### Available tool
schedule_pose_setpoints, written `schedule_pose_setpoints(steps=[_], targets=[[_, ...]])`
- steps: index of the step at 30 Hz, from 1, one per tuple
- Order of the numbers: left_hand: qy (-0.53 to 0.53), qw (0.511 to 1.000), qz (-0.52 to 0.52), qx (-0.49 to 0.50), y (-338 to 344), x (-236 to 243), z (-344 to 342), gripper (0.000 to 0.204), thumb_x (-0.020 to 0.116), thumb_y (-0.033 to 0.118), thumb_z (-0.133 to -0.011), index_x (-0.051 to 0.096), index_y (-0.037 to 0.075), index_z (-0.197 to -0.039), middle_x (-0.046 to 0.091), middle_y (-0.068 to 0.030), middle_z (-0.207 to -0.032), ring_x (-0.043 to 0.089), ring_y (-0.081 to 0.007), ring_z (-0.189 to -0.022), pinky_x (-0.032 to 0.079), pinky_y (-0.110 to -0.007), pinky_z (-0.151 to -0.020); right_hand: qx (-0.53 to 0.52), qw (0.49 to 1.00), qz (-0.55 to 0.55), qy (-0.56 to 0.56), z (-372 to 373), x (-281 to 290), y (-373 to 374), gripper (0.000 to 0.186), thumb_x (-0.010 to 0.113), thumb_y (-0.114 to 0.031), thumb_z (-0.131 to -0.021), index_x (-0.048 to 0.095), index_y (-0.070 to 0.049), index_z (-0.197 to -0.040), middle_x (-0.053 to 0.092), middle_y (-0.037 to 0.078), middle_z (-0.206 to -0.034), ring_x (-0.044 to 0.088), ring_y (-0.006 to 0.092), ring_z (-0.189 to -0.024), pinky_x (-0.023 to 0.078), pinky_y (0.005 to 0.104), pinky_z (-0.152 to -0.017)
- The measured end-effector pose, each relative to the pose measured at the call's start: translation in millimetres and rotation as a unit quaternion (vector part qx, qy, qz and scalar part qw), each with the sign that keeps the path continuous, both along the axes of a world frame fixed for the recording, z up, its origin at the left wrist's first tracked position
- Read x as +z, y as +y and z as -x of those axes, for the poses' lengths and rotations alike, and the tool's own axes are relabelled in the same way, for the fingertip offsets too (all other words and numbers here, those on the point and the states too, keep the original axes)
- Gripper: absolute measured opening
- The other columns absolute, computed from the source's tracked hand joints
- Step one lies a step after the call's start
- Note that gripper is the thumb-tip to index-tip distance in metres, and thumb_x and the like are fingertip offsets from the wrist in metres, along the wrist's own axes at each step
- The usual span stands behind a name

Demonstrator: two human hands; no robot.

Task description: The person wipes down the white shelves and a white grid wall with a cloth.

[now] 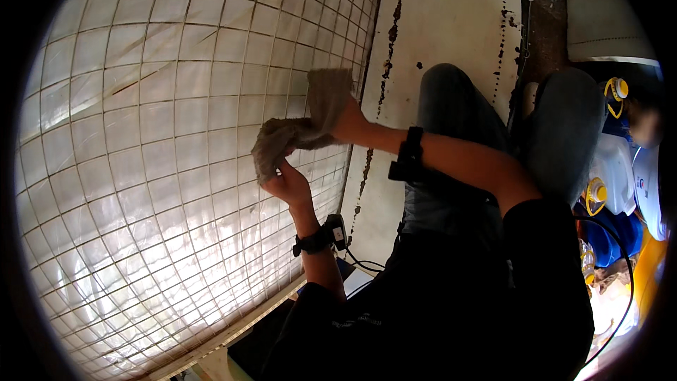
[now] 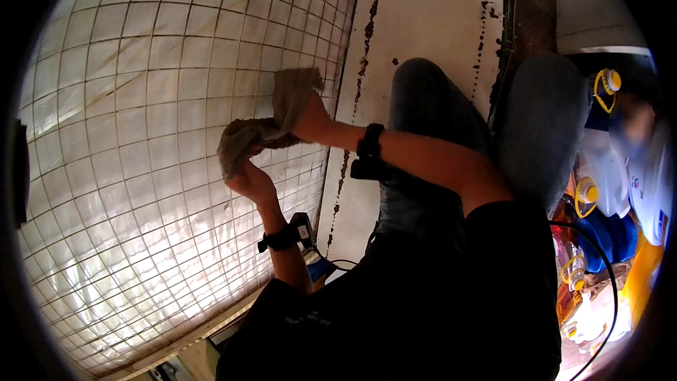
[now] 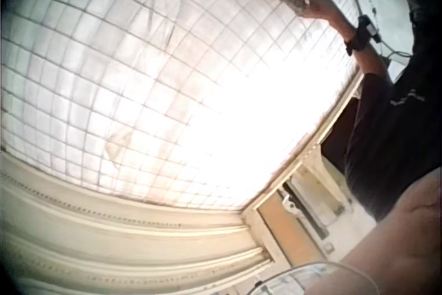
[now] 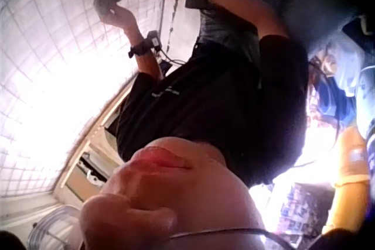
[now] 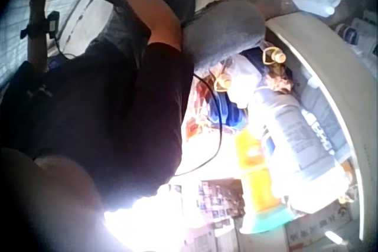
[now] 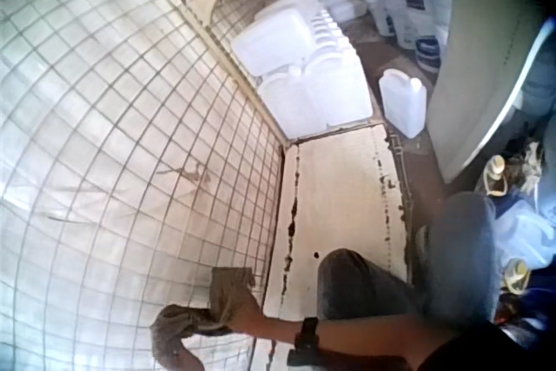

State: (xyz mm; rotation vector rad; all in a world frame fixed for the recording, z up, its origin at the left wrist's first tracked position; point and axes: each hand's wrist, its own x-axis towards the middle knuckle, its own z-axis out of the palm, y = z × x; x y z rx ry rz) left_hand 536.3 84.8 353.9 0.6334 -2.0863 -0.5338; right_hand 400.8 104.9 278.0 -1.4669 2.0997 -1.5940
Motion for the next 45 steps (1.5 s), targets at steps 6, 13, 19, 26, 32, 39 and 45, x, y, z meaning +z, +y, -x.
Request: schedule_pose_setpoints(steps=[6, 13, 19, 26, 32, 39, 45], targets=[[0.012, 0.995, 0.048, 0.091, -6.2, -15.6, 6.5, 0.016, 0.052, -0.002, -0.085, 0.063, -0.005, -0.097, 0.065, -0.0108, -0.090, 0.060, -0.0173, -0.078, 0.050, -0.030, -0.068, -0.035, 0.999, 0.034, -0.005, 15.9, -59.2, -27.3, 0.040, 0.054, -0.030, -0.088, 0.047, -0.002, -0.117, 0.051, 0.017, -0.114, 0.047, 0.0331, -0.105, 0.039, 0.0406, -0.093], [-0.086, 0.987, -0.029, 0.131, 2.4, -6.0, 35.3, 0.032, 0.045, 0.017, -0.094, 0.057, -0.012, -0.097, 0.063, -0.0195, -0.086, 0.056, -0.0247, -0.073, 0.044, -0.038, -0.066, 0.108, 0.956, -0.215, 0.169, 40.1, 53.7, -6.9, 0.040, 0.051, -0.028, -0.085, 0.052, -0.007, -0.119, 0.054, 0.013, -0.115, 0.048, 0.0299, -0.109, 0.038, 0.0402, -0.092], [-0.030, 0.983, -0.123, 0.135, -0.3, -2.0, 51.0, 0.033, 0.045, 0.019, -0.095, 0.055, -0.013, -0.098, 0.062, -0.0194, -0.092, 0.056, -0.0231, -0.080, 0.045, -0.034, -0.073, 0.031, 0.984, 0.166, 0.058, 25.0, 20.5, -30.8, 0.045, 0.059, -0.027, -0.079, 0.053, -0.008, -0.119, 0.055, 0.011, -0.121, 0.047, 0.0293, -0.115, 0.030, 0.0445, -0.101], [0.069, 0.983, -0.065, 0.156, 8.4, 8.3, 50.0, 0.029, 0.045, 0.016, -0.093, 0.057, -0.011, -0.095, 0.062, -0.0167, -0.096, 0.056, -0.0192, -0.080, 0.047, -0.031, -0.072, 0.140, 0.930, 0.276, -0.199, 0.2, -14.3, -51.4, 0.054, 0.060, -0.032, -0.080, 0.047, -0.009, -0.128, 0.051, 0.011, -0.128, 0.044, 0.0290, -0.121, 0.023, 0.0492, -0.104], [0.005, 0.978, -0.017, 0.207, 8.0, 19.0, 43.2, 0.029, 0.046, 0.016, -0.091, 0.058, -0.010, -0.088, 0.061, -0.0124, -0.077, 0.056, -0.0201, -0.069, 0.046, -0.034, -0.063, 0.031, 0.985, 0.150, 0.084, 20.1, -32.0, -32.6, 0.051, 0.059, -0.033, -0.084, 0.047, -0.010, -0.127, 0.051, 0.009, -0.129, 0.043, 0.0257, -0.125, 0.012, 0.0479, -0.110], [-0.112, 0.970, 0.024, 0.216, 5.8, 18.8, 46.0, 0.034, 0.049, 0.022, -0.092, 0.057, -0.011, -0.089, 0.063, -0.0181, -0.079, 0.056, -0.0248, -0.068, 0.046, -0.037, -0.064, 0.063, 0.985, 0.145, 0.071, 20.9, -2.8, -33.9, 0.054, 0.058, -0.028, -0.080, 0.047, -0.008, -0.129, 0.053, 0.013, -0.128, 0.048, 0.0283, -0.120, 0.011, 0.0555, -0.110], [-0.223, 0.950, -0.018, 0.218, 3.4, 23.9, 54.7, 0.038, 0.051, 0.026, -0.092, 0.055, -0.011, -0.083, 0.060, -0.0235, -0.074, 0.056, -0.0331, -0.064, 0.043, -0.044, -0.062, 0.000, 0.980, 0.164, 0.113, 24.2, -2.3, -29.4, 0.049, 0.059, -0.025, -0.076, 0.054, -0.007, -0.121, 0.058, 0.013, -0.119, 0.053, 0.0269, -0.110, 0.018, 0.0554, -0.107]])
